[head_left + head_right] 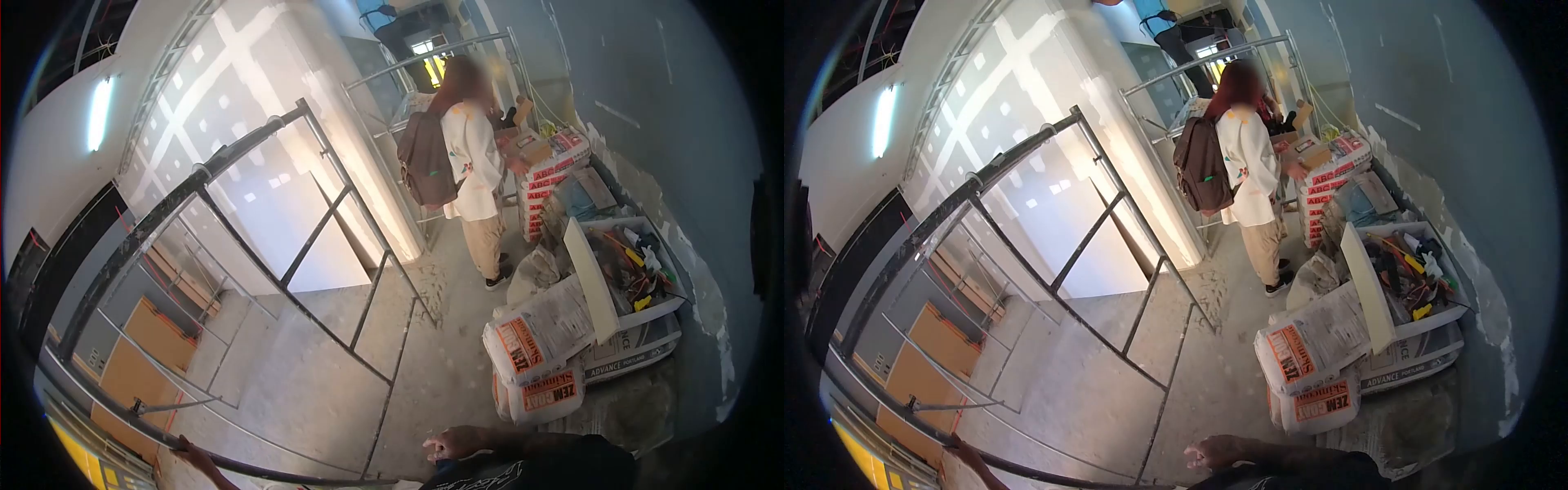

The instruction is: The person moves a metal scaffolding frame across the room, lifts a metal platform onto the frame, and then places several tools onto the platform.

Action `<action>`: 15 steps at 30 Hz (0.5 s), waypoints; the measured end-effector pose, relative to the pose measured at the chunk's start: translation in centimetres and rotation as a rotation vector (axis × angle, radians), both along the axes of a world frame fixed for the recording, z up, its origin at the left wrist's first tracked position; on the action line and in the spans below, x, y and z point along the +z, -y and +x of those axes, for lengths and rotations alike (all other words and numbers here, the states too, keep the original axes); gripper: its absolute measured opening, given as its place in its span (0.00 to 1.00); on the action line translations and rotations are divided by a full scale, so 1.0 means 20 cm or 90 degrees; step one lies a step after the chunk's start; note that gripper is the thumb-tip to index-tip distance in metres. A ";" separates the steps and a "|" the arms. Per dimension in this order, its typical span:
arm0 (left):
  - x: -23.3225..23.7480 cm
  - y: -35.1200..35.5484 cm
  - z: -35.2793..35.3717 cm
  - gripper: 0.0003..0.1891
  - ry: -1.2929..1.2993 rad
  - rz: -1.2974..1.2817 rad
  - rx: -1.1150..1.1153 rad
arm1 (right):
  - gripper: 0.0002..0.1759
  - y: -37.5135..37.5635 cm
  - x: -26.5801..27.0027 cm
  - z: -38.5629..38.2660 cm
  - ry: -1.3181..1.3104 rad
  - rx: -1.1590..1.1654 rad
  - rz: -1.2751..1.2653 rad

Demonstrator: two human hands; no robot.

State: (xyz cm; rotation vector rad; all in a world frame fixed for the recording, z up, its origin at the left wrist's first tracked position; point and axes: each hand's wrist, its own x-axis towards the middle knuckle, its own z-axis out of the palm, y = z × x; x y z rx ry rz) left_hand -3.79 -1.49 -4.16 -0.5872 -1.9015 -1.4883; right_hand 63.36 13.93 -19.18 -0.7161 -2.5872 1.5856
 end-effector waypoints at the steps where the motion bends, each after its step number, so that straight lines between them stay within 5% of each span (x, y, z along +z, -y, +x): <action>1: 0.00 0.00 0.00 0.31 0.016 0.011 -0.001 | 0.34 -0.01 -0.02 0.00 -0.002 -0.002 0.001; 15: 0.00 0.00 -0.03 0.31 0.002 0.007 0.031 | 0.34 -0.02 -0.01 0.05 0.009 -0.021 -0.005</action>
